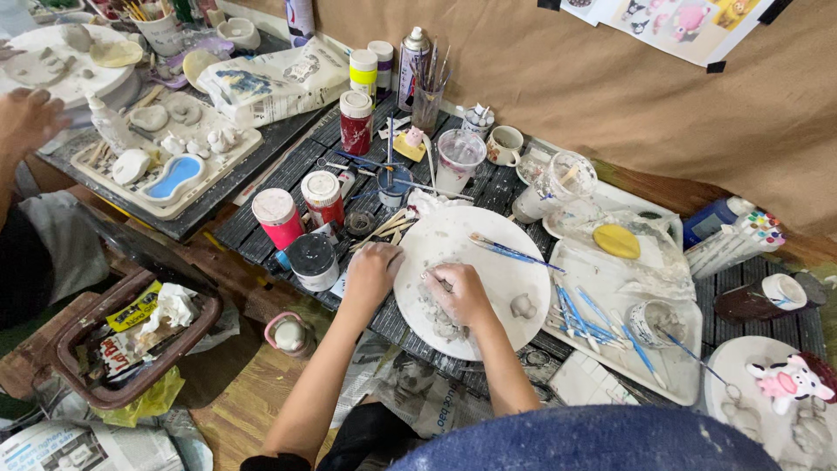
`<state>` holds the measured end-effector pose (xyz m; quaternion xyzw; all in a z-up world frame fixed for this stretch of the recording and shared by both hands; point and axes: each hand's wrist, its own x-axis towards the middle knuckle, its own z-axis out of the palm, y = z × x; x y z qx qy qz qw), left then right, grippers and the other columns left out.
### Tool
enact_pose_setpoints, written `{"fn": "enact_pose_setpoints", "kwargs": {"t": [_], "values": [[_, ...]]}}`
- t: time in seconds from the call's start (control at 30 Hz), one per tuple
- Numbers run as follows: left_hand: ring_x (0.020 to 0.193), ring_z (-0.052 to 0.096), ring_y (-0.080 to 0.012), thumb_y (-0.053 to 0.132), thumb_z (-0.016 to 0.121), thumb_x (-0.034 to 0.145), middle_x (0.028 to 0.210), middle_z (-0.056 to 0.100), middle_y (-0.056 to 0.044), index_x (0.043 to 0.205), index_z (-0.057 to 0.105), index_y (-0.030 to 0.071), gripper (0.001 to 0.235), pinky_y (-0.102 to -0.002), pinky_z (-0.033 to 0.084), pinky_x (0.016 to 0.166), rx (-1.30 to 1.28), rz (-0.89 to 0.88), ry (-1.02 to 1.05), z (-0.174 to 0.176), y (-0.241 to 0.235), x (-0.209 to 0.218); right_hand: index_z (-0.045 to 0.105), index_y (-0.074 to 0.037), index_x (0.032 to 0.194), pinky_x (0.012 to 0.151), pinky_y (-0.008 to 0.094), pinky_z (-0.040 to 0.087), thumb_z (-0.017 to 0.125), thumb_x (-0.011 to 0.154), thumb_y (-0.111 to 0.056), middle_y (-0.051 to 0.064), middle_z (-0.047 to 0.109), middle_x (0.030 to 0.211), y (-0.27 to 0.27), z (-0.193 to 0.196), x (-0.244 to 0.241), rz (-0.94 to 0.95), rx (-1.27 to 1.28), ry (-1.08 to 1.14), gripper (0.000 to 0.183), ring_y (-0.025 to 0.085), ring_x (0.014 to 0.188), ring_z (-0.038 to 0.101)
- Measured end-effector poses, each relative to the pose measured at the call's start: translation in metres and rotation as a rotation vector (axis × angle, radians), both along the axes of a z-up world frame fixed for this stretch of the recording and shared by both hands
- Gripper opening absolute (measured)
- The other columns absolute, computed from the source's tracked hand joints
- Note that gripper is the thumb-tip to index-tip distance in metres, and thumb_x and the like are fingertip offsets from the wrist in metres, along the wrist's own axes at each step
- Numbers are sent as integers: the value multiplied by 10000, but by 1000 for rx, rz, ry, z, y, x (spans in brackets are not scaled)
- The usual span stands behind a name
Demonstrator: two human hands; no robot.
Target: The person shapes a small piece of clay by hand on a rotating plate, repeatedly rolling and molding it into a rounded form. They occasionally use a brush to apply water to the clay and continue refining its shape with their fingers.
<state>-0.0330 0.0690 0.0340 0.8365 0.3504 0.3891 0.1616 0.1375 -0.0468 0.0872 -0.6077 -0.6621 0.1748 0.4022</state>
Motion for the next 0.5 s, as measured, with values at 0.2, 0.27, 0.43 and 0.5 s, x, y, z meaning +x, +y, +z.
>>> {"fn": "enact_pose_setpoints", "kwargs": {"t": [0.2,0.27,0.43,0.5], "values": [[861,682,-393,192,733,867,923,702,-218,940,744,22,185,-468,555,767,-109,65,119,-14,21,17,697,28,804,686,397,524,668,905,-207,204,684,782,-1,3,-4,-24,-5,22,257,356,701,664],[860,688,-393,155,707,880,905,706,-208,891,712,20,135,-470,557,771,-14,31,115,-18,26,23,696,31,798,680,401,519,671,902,-207,206,678,765,0,4,-5,-49,-47,11,260,352,691,663],[804,690,-392,117,696,891,851,702,-190,917,656,33,96,-471,549,710,-99,12,22,-14,26,20,704,21,796,675,402,517,675,900,-215,198,681,765,1,6,-6,-63,-35,14,260,345,686,662],[778,686,-385,110,712,865,809,699,-171,955,636,33,141,-469,539,690,-177,-11,-25,-6,24,17,706,19,790,681,400,519,674,901,-217,197,682,765,0,5,-6,-60,-24,14,263,343,687,663]]}}
